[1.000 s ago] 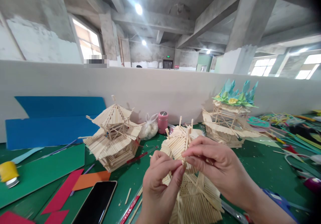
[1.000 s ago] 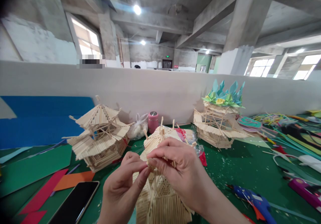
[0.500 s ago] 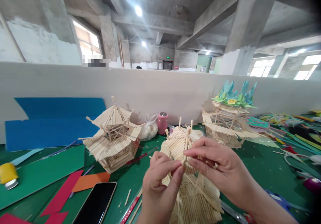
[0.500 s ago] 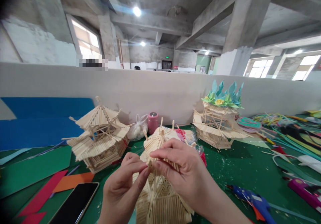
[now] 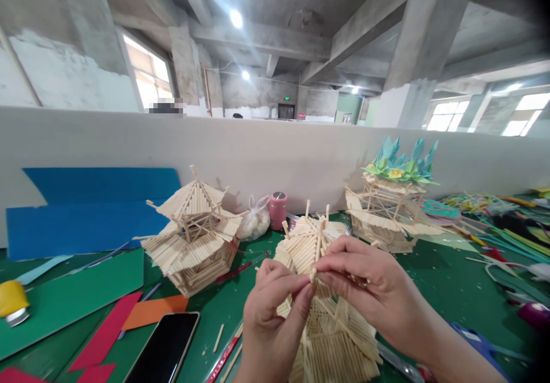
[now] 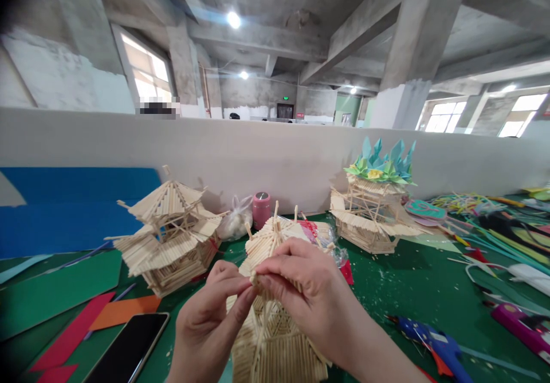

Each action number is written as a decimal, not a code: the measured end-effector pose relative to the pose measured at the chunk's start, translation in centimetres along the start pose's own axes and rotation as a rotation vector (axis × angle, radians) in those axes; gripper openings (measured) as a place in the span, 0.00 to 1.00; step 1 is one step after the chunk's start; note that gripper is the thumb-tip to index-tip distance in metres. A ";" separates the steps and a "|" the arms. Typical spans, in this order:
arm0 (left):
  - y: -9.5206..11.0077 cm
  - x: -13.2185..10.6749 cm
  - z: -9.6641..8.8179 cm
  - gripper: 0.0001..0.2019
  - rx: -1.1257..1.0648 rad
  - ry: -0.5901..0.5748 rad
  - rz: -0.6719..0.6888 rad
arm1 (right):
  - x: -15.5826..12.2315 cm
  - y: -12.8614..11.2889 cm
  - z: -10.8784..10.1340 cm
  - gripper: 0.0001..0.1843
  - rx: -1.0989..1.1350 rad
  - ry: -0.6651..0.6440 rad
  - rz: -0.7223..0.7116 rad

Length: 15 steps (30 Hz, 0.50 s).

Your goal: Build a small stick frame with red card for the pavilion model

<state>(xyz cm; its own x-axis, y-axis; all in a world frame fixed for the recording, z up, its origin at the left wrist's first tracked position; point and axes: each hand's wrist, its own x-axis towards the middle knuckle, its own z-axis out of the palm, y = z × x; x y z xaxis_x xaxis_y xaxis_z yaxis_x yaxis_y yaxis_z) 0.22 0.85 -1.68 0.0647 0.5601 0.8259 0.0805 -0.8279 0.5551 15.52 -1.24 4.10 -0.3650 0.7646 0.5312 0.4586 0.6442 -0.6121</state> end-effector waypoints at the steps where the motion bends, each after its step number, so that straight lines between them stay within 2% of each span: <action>1: 0.0 0.0 0.0 0.13 0.002 0.000 0.000 | 0.0 0.0 0.0 0.11 0.001 -0.003 0.005; 15: 0.2 0.1 -0.1 0.12 0.026 -0.036 0.020 | 0.2 0.1 0.2 0.10 0.021 0.006 0.013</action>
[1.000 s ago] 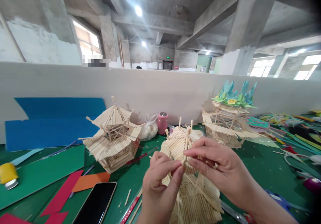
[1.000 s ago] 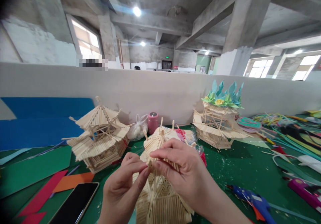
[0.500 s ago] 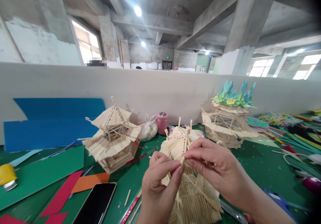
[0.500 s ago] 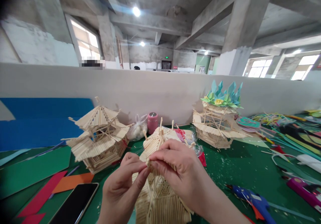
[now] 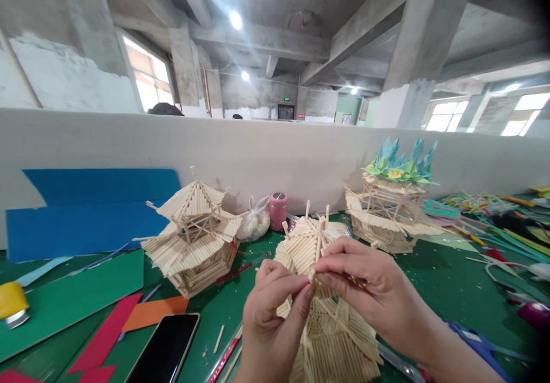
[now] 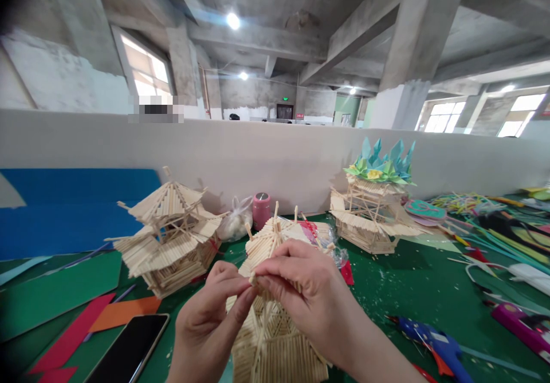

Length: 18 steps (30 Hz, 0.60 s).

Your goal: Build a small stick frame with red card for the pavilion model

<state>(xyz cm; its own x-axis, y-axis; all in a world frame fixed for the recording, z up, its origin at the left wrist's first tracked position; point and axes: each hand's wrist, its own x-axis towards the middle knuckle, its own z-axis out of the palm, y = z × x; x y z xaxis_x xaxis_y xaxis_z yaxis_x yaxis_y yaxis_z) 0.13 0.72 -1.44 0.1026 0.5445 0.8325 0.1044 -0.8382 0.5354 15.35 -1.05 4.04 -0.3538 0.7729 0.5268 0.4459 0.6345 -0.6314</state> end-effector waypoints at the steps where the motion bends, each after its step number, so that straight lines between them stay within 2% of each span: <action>1: 0.0 0.0 0.0 0.12 0.002 -0.003 -0.001 | 0.0 0.0 0.0 0.10 -0.001 0.001 0.000; 18: -0.3 0.0 0.0 0.12 0.036 -0.024 0.012 | 0.0 0.0 0.0 0.10 -0.008 0.004 -0.001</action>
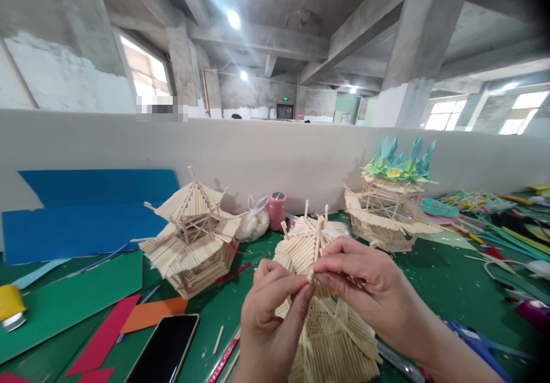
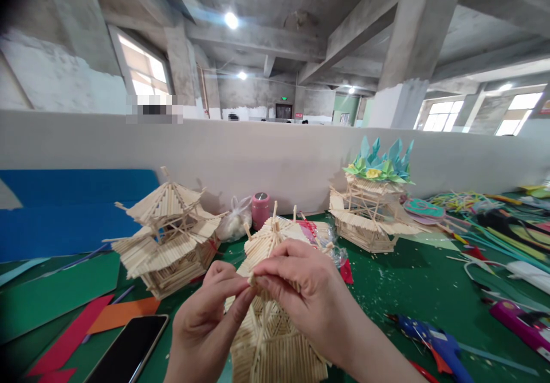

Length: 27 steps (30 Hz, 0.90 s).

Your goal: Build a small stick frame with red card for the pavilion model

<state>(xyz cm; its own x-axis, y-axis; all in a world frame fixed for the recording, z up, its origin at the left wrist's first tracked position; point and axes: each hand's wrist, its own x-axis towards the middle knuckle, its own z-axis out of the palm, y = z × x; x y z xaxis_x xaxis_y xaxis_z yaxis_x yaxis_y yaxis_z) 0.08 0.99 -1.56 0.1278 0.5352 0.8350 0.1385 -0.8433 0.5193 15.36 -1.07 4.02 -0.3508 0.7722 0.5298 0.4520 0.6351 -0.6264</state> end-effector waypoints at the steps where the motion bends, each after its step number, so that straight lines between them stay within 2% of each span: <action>1: 0.0 0.0 0.0 0.12 0.001 0.000 0.000 | 0.0 0.0 0.0 0.10 0.000 0.001 0.001; 27: 0.2 0.1 -0.1 0.12 0.006 0.010 0.009 | 0.0 0.0 0.2 0.10 0.009 0.012 0.002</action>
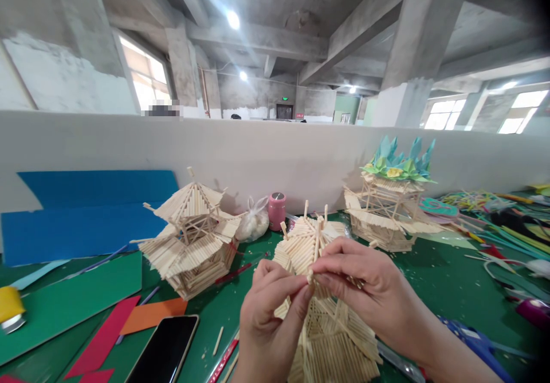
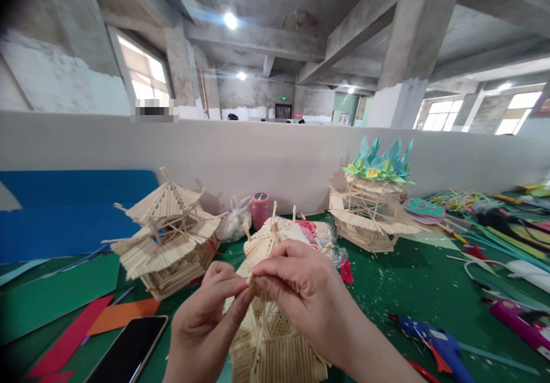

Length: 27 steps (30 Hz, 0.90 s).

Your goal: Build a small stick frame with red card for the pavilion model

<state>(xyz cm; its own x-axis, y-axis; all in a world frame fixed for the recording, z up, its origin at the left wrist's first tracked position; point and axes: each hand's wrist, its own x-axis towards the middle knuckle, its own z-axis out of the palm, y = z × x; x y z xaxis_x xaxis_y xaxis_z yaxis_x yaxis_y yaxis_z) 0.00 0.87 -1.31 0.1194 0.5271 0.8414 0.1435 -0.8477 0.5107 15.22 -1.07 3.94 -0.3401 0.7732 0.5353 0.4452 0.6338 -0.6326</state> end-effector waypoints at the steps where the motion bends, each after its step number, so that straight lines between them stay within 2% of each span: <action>1: 0.1 0.0 0.0 0.12 0.002 0.002 -0.003 | 0.0 0.0 0.0 0.10 -0.001 0.001 -0.003; 27: 0.0 0.0 0.0 0.11 0.018 0.009 -0.013 | 0.0 0.1 -0.1 0.10 -0.006 0.002 -0.006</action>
<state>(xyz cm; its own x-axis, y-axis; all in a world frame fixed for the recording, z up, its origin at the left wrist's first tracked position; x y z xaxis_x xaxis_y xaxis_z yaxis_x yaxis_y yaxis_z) 0.02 0.85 -1.31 0.1083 0.5373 0.8364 0.1622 -0.8396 0.5184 15.35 -1.00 3.93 -0.3409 0.7693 0.5403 0.4483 0.6382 -0.6259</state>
